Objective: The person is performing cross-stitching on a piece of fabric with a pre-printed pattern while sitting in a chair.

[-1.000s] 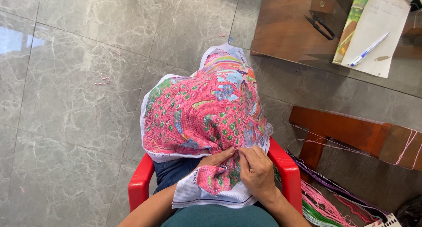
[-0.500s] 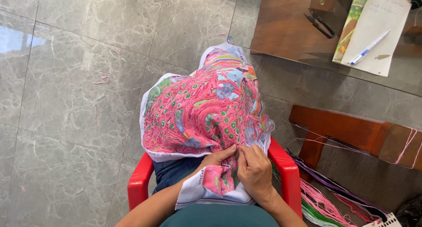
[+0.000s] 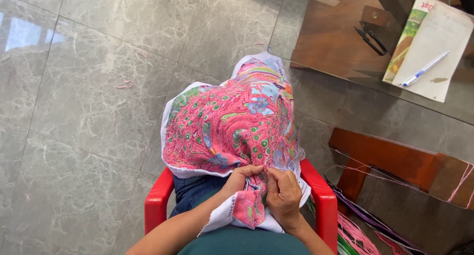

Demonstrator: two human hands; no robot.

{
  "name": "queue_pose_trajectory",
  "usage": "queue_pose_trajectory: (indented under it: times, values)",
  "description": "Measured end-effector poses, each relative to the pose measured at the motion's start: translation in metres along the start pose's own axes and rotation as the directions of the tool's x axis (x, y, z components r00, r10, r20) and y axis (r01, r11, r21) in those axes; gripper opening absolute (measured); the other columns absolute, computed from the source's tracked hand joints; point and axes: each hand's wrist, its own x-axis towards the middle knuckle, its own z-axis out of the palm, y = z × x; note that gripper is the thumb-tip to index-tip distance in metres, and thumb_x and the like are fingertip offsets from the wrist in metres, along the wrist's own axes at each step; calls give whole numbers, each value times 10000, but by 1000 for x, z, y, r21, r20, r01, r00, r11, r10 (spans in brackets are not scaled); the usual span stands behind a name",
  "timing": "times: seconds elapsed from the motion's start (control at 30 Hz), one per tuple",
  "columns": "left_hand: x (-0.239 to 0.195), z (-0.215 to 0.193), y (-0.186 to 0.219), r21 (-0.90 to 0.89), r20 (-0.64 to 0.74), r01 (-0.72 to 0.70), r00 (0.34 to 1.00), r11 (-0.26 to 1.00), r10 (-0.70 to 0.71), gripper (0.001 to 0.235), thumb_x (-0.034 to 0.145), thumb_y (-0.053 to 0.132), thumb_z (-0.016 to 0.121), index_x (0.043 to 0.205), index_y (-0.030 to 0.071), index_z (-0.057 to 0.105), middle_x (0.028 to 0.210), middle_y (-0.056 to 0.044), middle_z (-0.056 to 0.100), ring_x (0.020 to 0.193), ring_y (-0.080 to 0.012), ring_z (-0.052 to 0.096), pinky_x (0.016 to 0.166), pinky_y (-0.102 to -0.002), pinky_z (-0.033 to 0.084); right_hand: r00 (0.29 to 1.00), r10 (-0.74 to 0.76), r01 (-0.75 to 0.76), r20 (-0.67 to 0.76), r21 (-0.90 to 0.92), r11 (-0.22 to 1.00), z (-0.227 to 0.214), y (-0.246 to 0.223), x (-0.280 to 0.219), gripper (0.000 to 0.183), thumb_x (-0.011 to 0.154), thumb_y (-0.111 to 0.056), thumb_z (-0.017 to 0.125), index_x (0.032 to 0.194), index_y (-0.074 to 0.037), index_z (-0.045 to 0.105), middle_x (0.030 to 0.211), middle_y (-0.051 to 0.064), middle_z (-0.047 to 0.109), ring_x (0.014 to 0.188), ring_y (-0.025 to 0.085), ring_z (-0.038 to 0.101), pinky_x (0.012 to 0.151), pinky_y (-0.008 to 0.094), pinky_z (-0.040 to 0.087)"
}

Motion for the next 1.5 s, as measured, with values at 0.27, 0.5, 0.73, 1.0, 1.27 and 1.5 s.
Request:
queue_pose_trajectory:
  times: [0.27,0.5,0.73,1.0,1.27,1.5]
  values:
    - [21,-28,3,41,6,-123,992,992,122,24,797,18,685,802,38,699,827,-115,750,728,-249,697,785,-346,578,997,30,-40,66,147,988,2,0,6,97,983,-89,661,1063,-35,671,858,57,663,709,151,605,620,269,535]
    - [70,-92,7,336,81,-342,939,877,335,271,859,28,748,1120,-44,749,1153,-173,747,1117,-231,705,1079,-330,544,961,238,-273,139,351,896,7,8,9,275,901,-96,776,1139,-81,640,744,-31,558,593,47,523,529,172,500]
    - [38,-66,19,293,-38,-225,969,929,246,358,841,8,759,1188,-72,724,1218,-174,743,1152,-231,703,1117,-324,549,889,204,-342,409,299,891,-32,5,63,315,932,-145,699,1245,-121,689,993,-4,590,625,59,419,599,206,436]
    - [78,-127,38,503,172,-230,971,833,165,348,887,66,737,1210,-61,715,1276,-169,718,1217,-224,675,1157,-334,523,826,-102,-152,554,395,906,-8,13,93,372,1002,8,556,1323,-139,671,1275,108,580,1092,210,617,891,321,563]
    - [87,-162,43,734,306,-378,926,565,221,334,912,130,728,1232,35,739,1279,-71,733,1215,-116,659,1163,-255,499,793,-224,36,566,324,945,-18,-1,95,95,960,-63,654,1026,-70,723,1065,94,654,924,224,654,780,341,532]
    - [10,-90,56,798,366,-409,912,442,183,293,976,141,673,1246,50,743,1266,-119,715,1231,-182,611,1149,-345,442,684,270,-557,677,247,793,-8,-9,104,176,984,-116,580,1032,-101,749,743,54,766,688,150,702,694,311,569]
